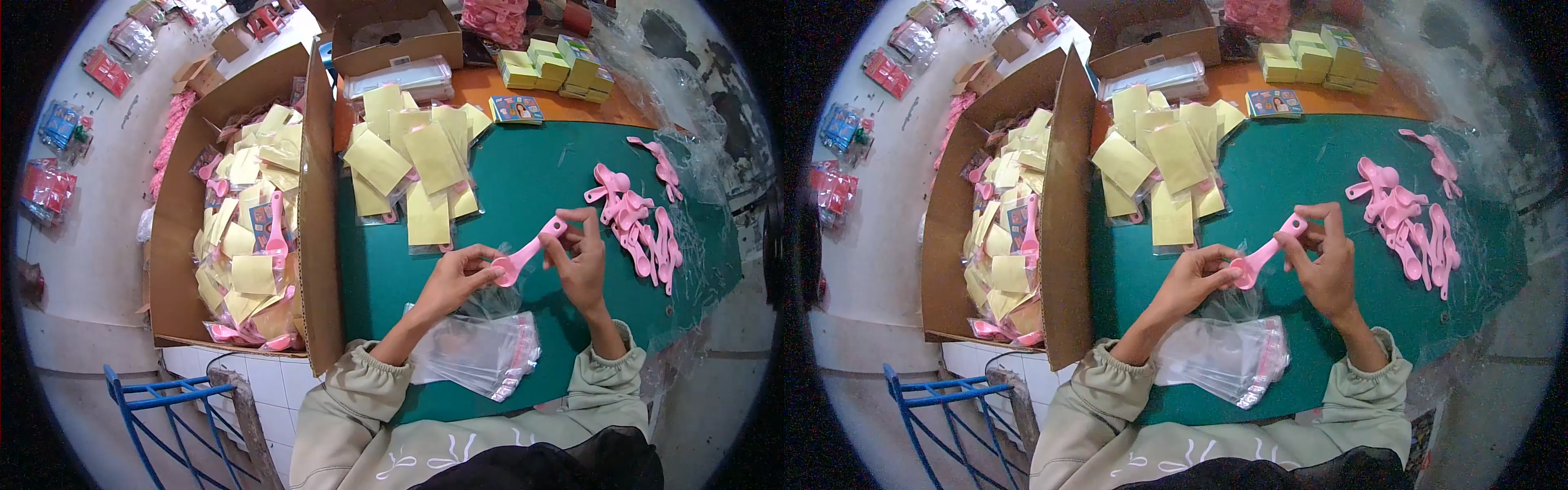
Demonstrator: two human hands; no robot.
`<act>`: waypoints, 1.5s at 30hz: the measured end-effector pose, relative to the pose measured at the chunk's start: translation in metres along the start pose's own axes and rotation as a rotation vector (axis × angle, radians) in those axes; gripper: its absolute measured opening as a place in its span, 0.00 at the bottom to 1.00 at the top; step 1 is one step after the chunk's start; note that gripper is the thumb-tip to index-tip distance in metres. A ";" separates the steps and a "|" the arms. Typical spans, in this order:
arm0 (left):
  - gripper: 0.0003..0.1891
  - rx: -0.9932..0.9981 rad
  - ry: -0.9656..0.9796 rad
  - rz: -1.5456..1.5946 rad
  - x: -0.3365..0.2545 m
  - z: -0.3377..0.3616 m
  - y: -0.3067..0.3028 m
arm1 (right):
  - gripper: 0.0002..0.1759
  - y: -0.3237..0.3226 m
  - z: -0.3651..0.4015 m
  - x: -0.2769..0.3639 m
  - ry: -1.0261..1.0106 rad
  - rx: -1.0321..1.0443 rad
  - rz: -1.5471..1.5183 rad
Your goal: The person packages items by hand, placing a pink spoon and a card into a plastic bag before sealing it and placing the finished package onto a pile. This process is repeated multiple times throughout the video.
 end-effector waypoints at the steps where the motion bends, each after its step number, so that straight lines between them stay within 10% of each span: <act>1: 0.12 0.001 0.017 -0.003 -0.001 0.000 0.001 | 0.18 0.000 0.000 -0.001 -0.004 0.007 -0.002; 14: 0.13 0.083 0.174 -0.143 -0.016 0.002 0.016 | 0.11 -0.005 -0.006 0.010 -0.099 0.238 0.071; 20: 0.15 0.057 0.062 -0.124 -0.026 0.002 0.013 | 0.13 -0.028 -0.012 0.009 -0.041 -0.115 -0.081; 30: 0.16 0.188 0.121 0.044 -0.023 0.005 0.030 | 0.14 -0.008 -0.001 0.016 -0.202 0.163 0.091; 36: 0.18 0.202 0.063 0.090 -0.035 0.005 0.019 | 0.14 -0.019 -0.006 0.013 -0.301 -0.012 0.017; 45: 0.16 -0.187 0.155 0.025 -0.014 -0.006 -0.016 | 0.30 0.037 -0.020 0.031 -0.594 0.567 0.148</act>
Point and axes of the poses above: each hand's wrist, its own z-axis away from the middle knuckle, its own y-axis out of the palm, x = y × z, the point moved 5 cm from there along -z, towards the middle knuckle, and after that the axes turned 11 degrees about -x, right-handed, at the moved point
